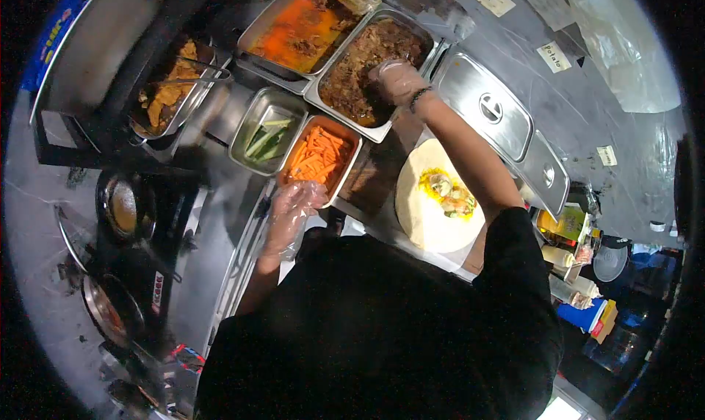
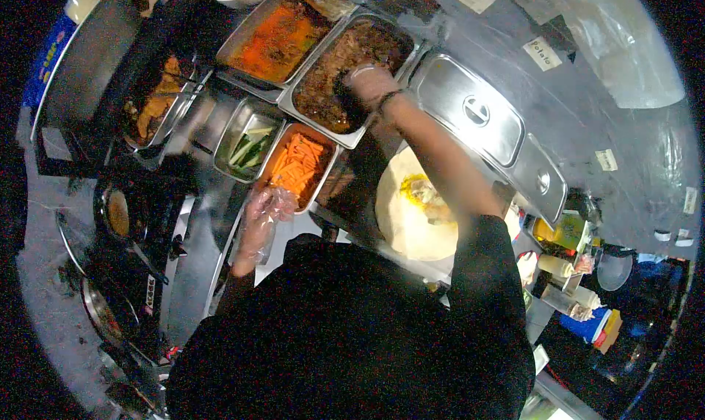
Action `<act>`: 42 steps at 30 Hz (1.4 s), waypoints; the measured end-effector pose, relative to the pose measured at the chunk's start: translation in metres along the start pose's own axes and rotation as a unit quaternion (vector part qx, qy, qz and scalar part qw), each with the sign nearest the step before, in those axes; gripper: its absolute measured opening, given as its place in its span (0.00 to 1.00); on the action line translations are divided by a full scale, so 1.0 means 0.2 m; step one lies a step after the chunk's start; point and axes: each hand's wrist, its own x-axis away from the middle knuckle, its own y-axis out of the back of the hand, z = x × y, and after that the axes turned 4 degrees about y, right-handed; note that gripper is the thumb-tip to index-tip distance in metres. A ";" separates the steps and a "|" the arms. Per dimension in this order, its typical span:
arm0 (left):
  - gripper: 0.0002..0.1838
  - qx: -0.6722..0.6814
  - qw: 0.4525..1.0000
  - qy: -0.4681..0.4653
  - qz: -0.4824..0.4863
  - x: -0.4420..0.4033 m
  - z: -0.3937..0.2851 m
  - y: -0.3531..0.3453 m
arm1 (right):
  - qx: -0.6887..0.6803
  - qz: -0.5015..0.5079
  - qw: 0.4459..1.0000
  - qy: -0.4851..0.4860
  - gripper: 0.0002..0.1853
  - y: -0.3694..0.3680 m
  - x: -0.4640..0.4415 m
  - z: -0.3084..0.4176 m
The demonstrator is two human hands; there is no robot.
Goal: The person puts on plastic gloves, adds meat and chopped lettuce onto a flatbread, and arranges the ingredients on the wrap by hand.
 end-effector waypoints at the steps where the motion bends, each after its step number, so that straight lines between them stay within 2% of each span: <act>1: 0.20 0.006 1.000 0.011 -0.007 0.00 -0.01 0.00 | -0.044 -0.031 0.999 -0.008 0.10 0.01 0.00 0.01; 2: 0.19 0.013 1.000 0.023 -0.014 0.00 -0.01 0.01 | -0.029 0.027 0.998 -0.058 0.10 0.02 -0.01 0.00; 3: 0.19 0.011 1.000 0.024 -0.013 0.00 -0.01 0.02 | -0.030 0.027 0.997 -0.060 0.10 0.07 -0.01 -0.01; 6: 0.19 -0.001 1.000 -0.002 0.018 -0.03 0.02 0.04 | -0.151 -0.006 0.988 -0.010 0.14 0.16 0.00 -0.11; 11: 0.16 0.025 0.998 -0.016 0.057 -0.09 0.02 0.03 | -0.268 -0.048 0.962 -0.031 0.12 0.20 0.04 -0.19; 13: 0.14 0.013 0.998 -0.016 0.063 -0.10 -0.04 -0.02 | -0.331 -0.047 0.940 -0.069 0.10 0.25 0.05 -0.18; 14: 0.12 0.004 0.998 -0.017 0.064 -0.10 -0.06 -0.05 | -0.384 -0.059 0.920 -0.054 0.08 0.27 0.07 -0.17; 17: 0.10 -0.001 0.997 0.007 0.081 -0.13 -0.07 -0.10 | -0.315 -0.083 0.941 -0.090 0.07 0.36 0.10 -0.12; 18: 0.10 -0.004 0.996 0.008 0.086 -0.14 -0.08 -0.12 | -0.373 -0.090 0.920 -0.085 0.08 0.36 0.10 -0.12; 21: 0.09 -0.024 0.995 0.002 0.098 -0.15 -0.10 -0.16 | -0.427 -0.083 0.892 -0.123 0.07 0.38 0.11 -0.15; 23: 0.09 -0.075 0.992 -0.005 0.097 -0.15 -0.09 -0.17 | -0.432 -0.107 0.888 -0.117 0.08 0.42 0.14 -0.16; 25: 0.09 -0.084 0.992 0.006 0.097 -0.13 -0.12 -0.21 | -0.395 -0.148 0.904 -0.063 0.08 0.48 0.17 -0.16; 27: 0.09 -0.094 0.990 0.018 0.100 -0.12 -0.11 -0.23 | -0.425 -0.116 0.891 -0.112 0.07 0.59 0.34 -0.12; 29: 0.10 -0.073 0.992 0.000 0.103 -0.13 -0.07 -0.24 | -0.333 -0.197 0.921 -0.048 0.06 0.65 0.46 -0.11; 30: 0.11 -0.062 0.991 0.014 0.116 -0.12 -0.09 -0.27 | -0.448 -0.168 0.872 -0.103 0.06 0.70 0.55 -0.07; 31: 0.11 -0.064 0.990 0.020 0.126 -0.13 -0.08 -0.28 | -0.447 -0.172 0.871 -0.114 0.06 0.75 0.64 -0.04; 33: 0.11 -0.102 0.985 0.014 0.140 -0.14 -0.06 -0.31 | -0.512 -0.144 0.830 -0.165 0.07 0.82 0.82 0.00; 35: 0.11 -0.111 0.982 0.030 0.150 -0.16 -0.06 -0.38 | -0.474 -0.141 0.847 -0.192 0.09 0.79 0.99 -0.02; 37: 0.15 -0.116 0.974 0.003 0.195 -0.21 0.00 -0.41 | -0.461 -0.143 0.864 -0.146 0.08 0.74 1.13 0.01; 38: 0.15 -0.117 0.973 0.005 0.200 -0.22 0.01 -0.45 | -0.499 -0.120 0.843 -0.160 0.08 0.74 1.20 0.04; 39: 0.14 -0.144 0.968 0.017 0.203 -0.24 0.02 -0.49 | -0.482 -0.089 0.847 -0.206 0.11 0.71 1.24 0.07; 41: 0.12 -0.173 0.962 0.030 0.209 -0.26 0.04 -0.58 | -0.488 -0.074 0.831 -0.257 0.11 0.58 1.32 0.10; 42: 0.14 -0.169 0.959 0.002 0.227 -0.27 0.06 -0.63 | -0.468 -0.087 0.839 -0.265 0.11 0.49 1.36 0.11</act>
